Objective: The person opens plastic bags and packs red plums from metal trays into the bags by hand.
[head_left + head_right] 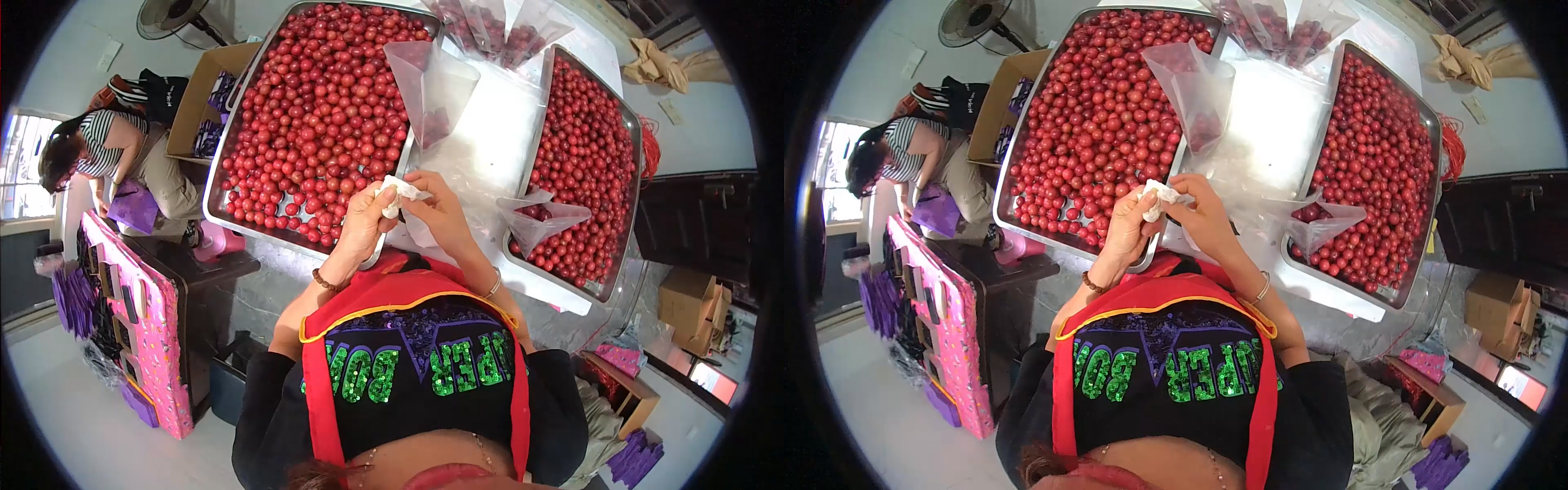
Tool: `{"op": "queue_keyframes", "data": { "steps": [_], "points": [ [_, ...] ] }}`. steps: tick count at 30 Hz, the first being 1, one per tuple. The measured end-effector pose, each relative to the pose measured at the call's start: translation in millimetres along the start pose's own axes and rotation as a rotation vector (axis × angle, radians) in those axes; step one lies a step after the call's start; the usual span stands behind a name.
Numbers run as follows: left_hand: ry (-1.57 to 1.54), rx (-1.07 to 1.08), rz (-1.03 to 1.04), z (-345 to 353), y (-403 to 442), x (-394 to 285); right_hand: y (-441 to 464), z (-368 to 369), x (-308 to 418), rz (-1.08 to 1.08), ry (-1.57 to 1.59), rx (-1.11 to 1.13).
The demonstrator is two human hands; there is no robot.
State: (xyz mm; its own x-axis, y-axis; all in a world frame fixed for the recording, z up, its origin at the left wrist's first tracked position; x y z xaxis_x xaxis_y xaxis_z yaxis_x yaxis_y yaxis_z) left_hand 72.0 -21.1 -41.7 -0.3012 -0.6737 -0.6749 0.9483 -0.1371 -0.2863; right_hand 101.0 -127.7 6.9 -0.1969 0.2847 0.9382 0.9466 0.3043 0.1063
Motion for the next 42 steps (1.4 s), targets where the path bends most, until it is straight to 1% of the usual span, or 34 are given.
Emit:
{"op": "queue_keyframes", "data": {
  "steps": [2,3,5,6,8,9,10,11,12,14,15,16,18,19,21,22,24,25,26,28,30,32,34,36,38,39,40,42],
  "points": [
    [0.014,-0.033,0.041,-4.4,4.1,-6.6,-4.8,15.0,-14.4,0.196,0.486,0.080],
    [0.028,-0.059,0.073,-6.8,5.6,-10.7,-5.0,12.9,-10.6,0.192,0.486,0.087],
    [0.060,-0.063,0.079,-1.8,6.0,-15.5,-7.1,11.9,-12.3,0.330,0.677,0.106],
    [0.096,-0.063,0.074,3.1,5.3,-18.6,-6.8,14.2,-14.2,0.331,0.679,0.107],
    [0.147,-0.084,0.068,9.3,4.7,-17.2,-4.5,15.1,-9.0,0.173,0.562,0.090],
    [0.161,-0.086,0.036,6.6,5.0,-11.8,-6.0,16.9,-12.2,0.176,0.566,0.087],
    [0.175,-0.083,0.011,5.6,7.4,-9.7,-3.2,9.1,-13.7,0.142,0.576,0.002],
    [0.113,-0.098,-0.103,3.8,7.9,-2.7,0.0,0.2,-13.5,0.105,0.584,-0.081],
    [0.082,0.075,-0.142,9.8,9.0,-3.9,0.5,-3.3,-12.9,0.103,0.585,-0.081],
    [0.093,-0.011,-0.043,5.4,9.0,-19.8,-2.7,-21.9,-20.3,0.186,0.489,-0.173],
    [0.051,0.037,0.001,7.0,8.6,-25.8,-2.5,-28.2,-17.5,0.166,0.466,-0.226],
    [0.018,0.058,0.033,10.7,7.7,-31.9,-0.4,-27.1,-16.9,0.162,0.467,-0.221],
    [-0.217,0.102,0.036,21.3,6.7,-34.9,-0.9,-40.6,3.2,-0.017,0.125,-0.330],
    [-0.219,0.099,0.037,24.5,6.1,-33.7,-1.3,-36.3,5.9,-0.015,0.124,-0.326],
    [-0.513,0.192,-0.061,41.1,5.3,-26.1,-2.3,-22.8,33.9,-0.148,0.015,-0.317],
    [-0.515,0.194,-0.063,43.1,4.3,-26.1,-4.3,-11.9,42.0,-0.129,-0.066,-0.225],
    [-0.711,0.251,-0.109,52.2,1.6,-26.4,-9.2,7.3,80.6,-0.482,-0.214,-0.114],
    [-0.742,0.303,-0.111,53.9,1.6,-29.0,-8.9,8.2,79.9,-0.483,-0.216,-0.114],
    [-0.742,0.305,-0.111,55.0,0.6,-29.3,-8.2,10.8,77.6,-0.481,-0.214,-0.101],
    [-0.795,0.205,-0.147,50.7,-2.0,-22.1,-6.8,14.3,73.0,-0.479,-0.212,-0.085],
    [-0.775,0.205,-0.141,49.0,-2.2,-21.2,-6.6,14.6,71.9,-0.530,-0.289,-0.131],
    [-0.739,0.132,-0.154,43.5,-4.1,-18.0,-4.2,12.8,63.7,-0.540,-0.327,-0.163],
    [-0.706,0.155,-0.170,40.7,-7.7,-12.4,-2.9,8.5,58.5,-0.553,-0.367,-0.192],
    [-0.668,0.183,-0.184,36.5,-7.0,-9.4,5.0,-6.3,48.7,-0.450,-0.350,-0.280],
    [-0.754,0.277,-0.190,34.1,-7.7,-15.0,9.7,-13.9,55.0,-0.453,-0.317,-0.306],
    [-0.770,0.357,-0.164,34.1,-7.5,-20.9,13.9,-21.8,54.5,-0.399,-0.304,-0.330],
    [-0.770,0.356,-0.157,31.2,-6.6,-21.3,17.9,-27.8,54.6,-0.348,-0.292,-0.354],
    [-0.735,0.228,-0.178,22.6,-2.7,-17.8,16.3,-21.6,59.1,-0.324,-0.242,-0.313]
  ]
}}
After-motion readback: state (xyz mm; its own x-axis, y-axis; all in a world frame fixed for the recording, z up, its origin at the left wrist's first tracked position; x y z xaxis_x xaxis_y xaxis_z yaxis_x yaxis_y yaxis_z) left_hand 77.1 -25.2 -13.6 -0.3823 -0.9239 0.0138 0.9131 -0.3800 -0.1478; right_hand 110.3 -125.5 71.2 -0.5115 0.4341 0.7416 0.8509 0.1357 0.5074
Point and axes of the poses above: each hand's wrist, its own y-axis towards the middle knuckle, its own z-axis out of the palm, x = y × z, the point moved 10 cm from there along y, towards the middle knuckle, and after that the axes turned 7 degrees about -y, right-handed, at the moved point
